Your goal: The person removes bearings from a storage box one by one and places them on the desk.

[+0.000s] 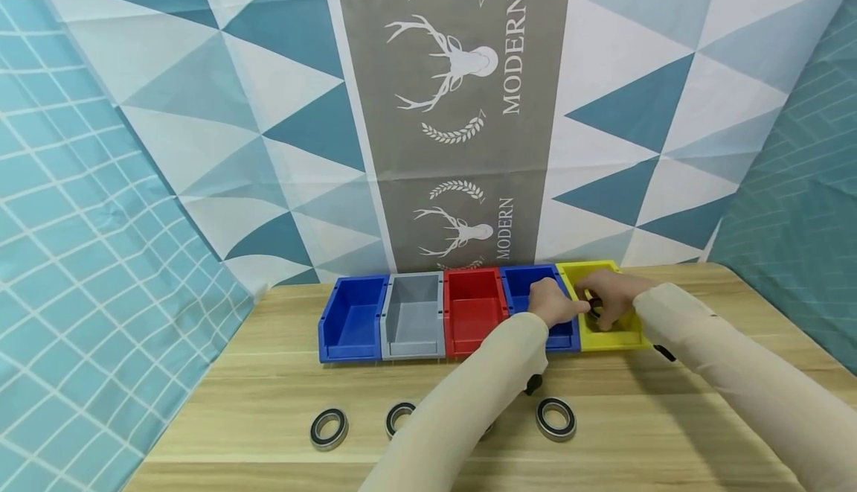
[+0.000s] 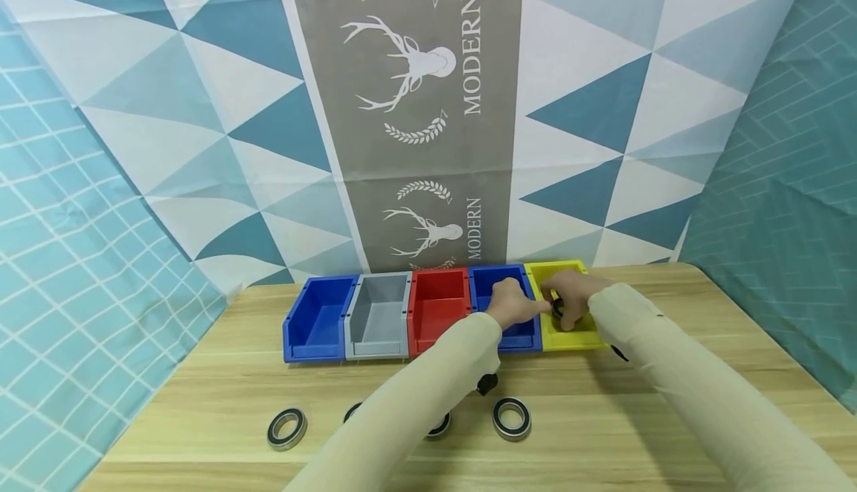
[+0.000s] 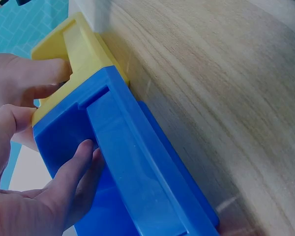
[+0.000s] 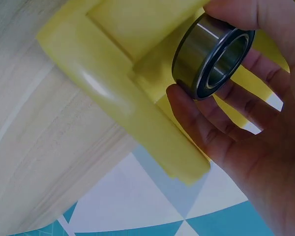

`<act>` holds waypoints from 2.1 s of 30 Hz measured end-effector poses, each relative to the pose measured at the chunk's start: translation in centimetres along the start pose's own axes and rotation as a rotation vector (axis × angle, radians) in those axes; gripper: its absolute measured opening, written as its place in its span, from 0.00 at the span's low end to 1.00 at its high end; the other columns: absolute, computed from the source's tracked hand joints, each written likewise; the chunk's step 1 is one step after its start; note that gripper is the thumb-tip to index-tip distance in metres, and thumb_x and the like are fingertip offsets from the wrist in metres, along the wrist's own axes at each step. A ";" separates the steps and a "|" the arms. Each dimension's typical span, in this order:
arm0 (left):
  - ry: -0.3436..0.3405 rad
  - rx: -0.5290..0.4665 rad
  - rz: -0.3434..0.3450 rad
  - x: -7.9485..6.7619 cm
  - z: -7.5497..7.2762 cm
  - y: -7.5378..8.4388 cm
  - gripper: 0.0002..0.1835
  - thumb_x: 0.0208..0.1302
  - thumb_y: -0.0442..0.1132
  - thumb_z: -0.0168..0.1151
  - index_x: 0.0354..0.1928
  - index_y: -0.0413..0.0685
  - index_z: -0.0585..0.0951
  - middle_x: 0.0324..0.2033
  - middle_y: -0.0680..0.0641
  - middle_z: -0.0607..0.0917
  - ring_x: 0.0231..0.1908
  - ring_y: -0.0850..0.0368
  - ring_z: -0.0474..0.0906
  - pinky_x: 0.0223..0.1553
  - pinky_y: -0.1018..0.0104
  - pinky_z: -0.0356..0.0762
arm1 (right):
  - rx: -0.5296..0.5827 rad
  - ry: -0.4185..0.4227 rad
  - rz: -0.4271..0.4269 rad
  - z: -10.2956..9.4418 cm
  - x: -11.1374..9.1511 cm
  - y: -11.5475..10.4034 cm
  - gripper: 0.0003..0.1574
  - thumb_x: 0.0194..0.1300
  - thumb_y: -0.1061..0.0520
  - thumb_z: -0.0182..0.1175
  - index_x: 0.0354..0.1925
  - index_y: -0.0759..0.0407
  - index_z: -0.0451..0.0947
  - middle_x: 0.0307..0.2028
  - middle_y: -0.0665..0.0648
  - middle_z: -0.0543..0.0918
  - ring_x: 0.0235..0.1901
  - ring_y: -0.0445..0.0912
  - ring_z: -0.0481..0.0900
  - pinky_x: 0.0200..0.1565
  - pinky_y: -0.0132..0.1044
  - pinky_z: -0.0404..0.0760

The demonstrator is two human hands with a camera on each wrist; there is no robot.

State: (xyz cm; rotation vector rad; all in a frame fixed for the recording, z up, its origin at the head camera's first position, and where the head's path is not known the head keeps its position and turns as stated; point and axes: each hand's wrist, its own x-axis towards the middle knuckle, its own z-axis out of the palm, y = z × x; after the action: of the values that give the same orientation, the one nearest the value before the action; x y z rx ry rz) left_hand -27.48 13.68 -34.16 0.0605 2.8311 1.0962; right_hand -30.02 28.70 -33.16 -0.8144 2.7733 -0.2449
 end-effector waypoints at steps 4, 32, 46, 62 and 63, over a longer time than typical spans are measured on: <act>-0.012 -0.006 0.007 -0.1 0.1 0.1 0.25 0.50 0.54 0.73 0.39 0.43 0.77 0.23 0.50 0.71 0.27 0.59 0.69 0.31 0.70 0.70 | 0.020 -0.016 0.021 -0.2 -0.5 0.0 0.22 0.38 0.67 0.72 0.33 0.54 0.74 0.27 0.51 0.74 0.27 0.41 0.67 0.30 0.31 0.69; -0.022 -0.022 0.036 0.2 0.3 -0.2 0.22 0.49 0.52 0.75 0.32 0.42 0.77 0.19 0.51 0.68 0.22 0.60 0.68 0.25 0.71 0.68 | -0.057 0.045 -0.125 -0.3 -3.4 -1.4 0.18 0.41 0.63 0.70 0.33 0.56 0.75 0.28 0.49 0.75 0.26 0.39 0.66 0.29 0.29 0.67; -0.004 -0.024 0.054 -0.2 0.2 -0.1 0.22 0.49 0.52 0.74 0.25 0.43 0.75 0.16 0.52 0.65 0.19 0.60 0.66 0.21 0.72 0.65 | -0.064 0.020 -0.053 0.4 -4.8 -1.8 0.23 0.39 0.62 0.73 0.32 0.51 0.70 0.30 0.49 0.72 0.27 0.37 0.64 0.30 0.30 0.66; -0.003 -0.053 0.017 -0.2 -0.2 -0.3 0.21 0.49 0.51 0.74 0.32 0.44 0.77 0.22 0.52 0.73 0.25 0.60 0.71 0.32 0.70 0.78 | -0.096 0.037 -0.078 0.7 -6.2 -3.3 0.24 0.38 0.61 0.73 0.32 0.50 0.70 0.29 0.46 0.72 0.28 0.36 0.66 0.32 0.28 0.72; -0.005 -0.052 0.020 -0.2 -0.2 -0.3 0.21 0.49 0.51 0.74 0.31 0.44 0.76 0.21 0.51 0.72 0.24 0.60 0.70 0.31 0.70 0.77 | -0.100 0.041 -0.082 0.8 -6.3 -3.3 0.25 0.38 0.61 0.74 0.33 0.50 0.70 0.30 0.46 0.72 0.28 0.36 0.66 0.32 0.29 0.72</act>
State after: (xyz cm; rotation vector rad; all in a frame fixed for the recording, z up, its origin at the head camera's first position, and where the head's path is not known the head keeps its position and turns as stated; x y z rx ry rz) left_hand -27.26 13.33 -34.23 0.0870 2.8019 1.1712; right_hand -22.96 29.31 -31.98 -0.9596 2.8122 -0.1403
